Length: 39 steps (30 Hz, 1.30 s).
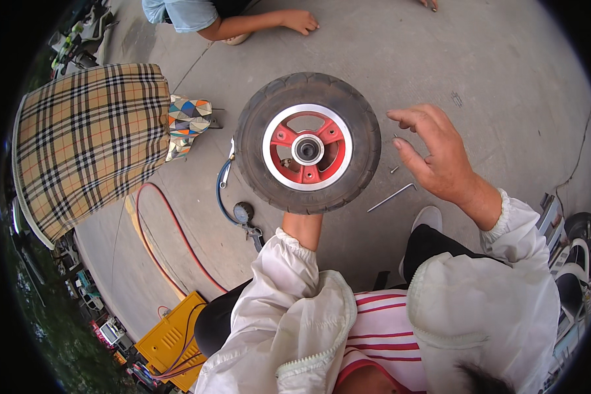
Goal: The person assembles a small wheel by inserting a bearing into the hub, placing a red plastic cover, and tightening the axle nut with an Allen key. The person then flips the wheel and secures the opposite side with a nut and washer.
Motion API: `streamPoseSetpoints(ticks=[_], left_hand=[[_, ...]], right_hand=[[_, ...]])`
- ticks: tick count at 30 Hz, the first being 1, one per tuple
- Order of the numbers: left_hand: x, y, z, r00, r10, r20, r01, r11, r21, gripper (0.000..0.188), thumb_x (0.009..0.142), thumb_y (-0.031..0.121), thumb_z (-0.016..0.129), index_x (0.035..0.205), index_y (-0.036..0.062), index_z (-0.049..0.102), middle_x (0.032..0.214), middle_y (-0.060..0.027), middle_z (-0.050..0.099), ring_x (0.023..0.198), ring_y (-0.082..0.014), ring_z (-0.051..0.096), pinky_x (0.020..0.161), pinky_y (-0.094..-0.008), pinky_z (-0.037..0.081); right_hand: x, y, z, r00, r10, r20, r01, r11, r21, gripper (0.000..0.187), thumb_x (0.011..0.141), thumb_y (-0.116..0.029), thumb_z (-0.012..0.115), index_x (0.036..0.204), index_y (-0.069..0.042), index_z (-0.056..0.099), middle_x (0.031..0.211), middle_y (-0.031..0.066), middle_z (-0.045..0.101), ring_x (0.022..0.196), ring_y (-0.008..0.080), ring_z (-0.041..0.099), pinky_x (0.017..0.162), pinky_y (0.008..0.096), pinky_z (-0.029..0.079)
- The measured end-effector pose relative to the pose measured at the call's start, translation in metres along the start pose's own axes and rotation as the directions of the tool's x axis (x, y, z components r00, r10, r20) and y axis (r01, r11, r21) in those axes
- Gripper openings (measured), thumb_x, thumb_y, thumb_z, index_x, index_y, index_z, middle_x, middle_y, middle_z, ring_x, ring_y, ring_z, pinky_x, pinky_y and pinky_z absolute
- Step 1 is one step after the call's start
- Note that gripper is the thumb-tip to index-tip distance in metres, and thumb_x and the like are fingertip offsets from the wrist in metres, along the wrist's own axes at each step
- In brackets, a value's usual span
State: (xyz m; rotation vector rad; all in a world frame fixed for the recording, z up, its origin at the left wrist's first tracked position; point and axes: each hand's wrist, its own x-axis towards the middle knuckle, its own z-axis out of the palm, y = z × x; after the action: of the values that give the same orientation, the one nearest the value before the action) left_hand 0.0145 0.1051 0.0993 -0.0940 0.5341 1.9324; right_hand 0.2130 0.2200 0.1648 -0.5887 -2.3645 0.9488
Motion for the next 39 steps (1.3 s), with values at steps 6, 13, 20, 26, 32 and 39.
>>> streamPoseSetpoints(ticks=[6, 13, 20, 26, 32, 39], left_hand=[[-0.005, -0.002, -0.001, 1.000, 0.003, -0.006, -0.003, 1.000, 0.001, 0.022, 0.097, 0.018, 0.061, 0.112, 0.0018, 0.063, 0.112, -0.0088, 0.066, 0.096, -0.0146, 0.064, 0.081, -0.0291, 0.055], [0.000, -0.008, -0.001, 1.000, -0.008, 0.009, 0.008, 1.000, -0.006, 0.022, 0.097, 0.018, 0.061, 0.111, 0.0018, 0.063, 0.112, -0.0088, 0.066, 0.096, -0.0144, 0.064, 0.081, -0.0290, 0.055], [0.006, -0.005, 0.001, 1.000, -0.009, 0.010, 0.009, 1.000, 0.007, 0.022, 0.097, 0.018, 0.061, 0.111, 0.0017, 0.063, 0.112, -0.0087, 0.066, 0.096, -0.0142, 0.064, 0.081, -0.0289, 0.055], [0.002, -0.005, 0.001, 1.000, -0.010, 0.019, 0.009, 1.000, 0.014, 0.021, 0.097, 0.018, 0.062, 0.110, 0.0017, 0.063, 0.112, -0.0087, 0.066, 0.096, -0.0141, 0.064, 0.081, -0.0288, 0.055], [-0.015, -0.007, -0.001, 1.000, -0.010, 0.029, 0.009, 1.000, 0.024, 0.021, 0.097, 0.018, 0.062, 0.110, 0.0017, 0.063, 0.112, -0.0086, 0.066, 0.096, -0.0139, 0.064, 0.080, -0.0287, 0.055], [-0.032, -0.015, -0.004, 0.999, -0.020, 0.039, 0.019, 1.000, 0.018, 0.021, 0.097, 0.018, 0.062, 0.110, 0.0016, 0.063, 0.111, -0.0086, 0.066, 0.095, -0.0137, 0.063, 0.080, -0.0286, 0.054]], right_hand=[[0.003, 0.005, 0.004, 0.999, -0.042, 0.000, 0.042, 0.999, 0.001, 0.032, 0.082, -0.006, 0.067, 0.113, -0.005, 0.062, 0.097, 0.0098, 0.061, 0.090, 0.0280, 0.059, 0.079, 0.0390, 0.046], [-0.007, 0.031, 0.005, 0.992, 0.119, 0.044, -0.119, 0.993, -0.004, 0.029, 0.084, -0.007, 0.066, 0.113, -0.005, 0.061, 0.096, 0.0106, 0.060, 0.090, 0.0273, 0.059, 0.080, 0.0386, 0.046], [-0.001, 0.021, 0.008, 0.997, 0.056, 0.045, -0.058, 0.997, 0.054, 0.029, 0.085, -0.007, 0.066, 0.113, -0.005, 0.061, 0.095, 0.0105, 0.059, 0.091, 0.0267, 0.059, 0.080, 0.0387, 0.046], [0.005, 0.015, 0.008, 0.985, 0.143, 0.093, -0.154, 0.981, 0.115, 0.036, 0.083, -0.011, 0.068, 0.117, -0.004, 0.059, 0.100, 0.0117, 0.058, 0.096, 0.0273, 0.059, 0.085, 0.0387, 0.047], [0.013, 0.008, 0.011, 0.978, 0.166, 0.124, -0.192, 0.949, 0.251, 0.069, 0.081, -0.022, 0.077, 0.138, -0.002, 0.043, 0.117, 0.0163, 0.058, 0.109, 0.0291, 0.057, 0.097, 0.0372, 0.045], [0.020, 0.013, 0.015, 0.823, 0.259, 0.506, -0.568, 0.377, 0.731, 0.082, 0.082, -0.020, 0.078, 0.142, 0.009, 0.031, 0.132, 0.0214, 0.053, 0.121, 0.0246, 0.055, 0.104, 0.0355, 0.044]])
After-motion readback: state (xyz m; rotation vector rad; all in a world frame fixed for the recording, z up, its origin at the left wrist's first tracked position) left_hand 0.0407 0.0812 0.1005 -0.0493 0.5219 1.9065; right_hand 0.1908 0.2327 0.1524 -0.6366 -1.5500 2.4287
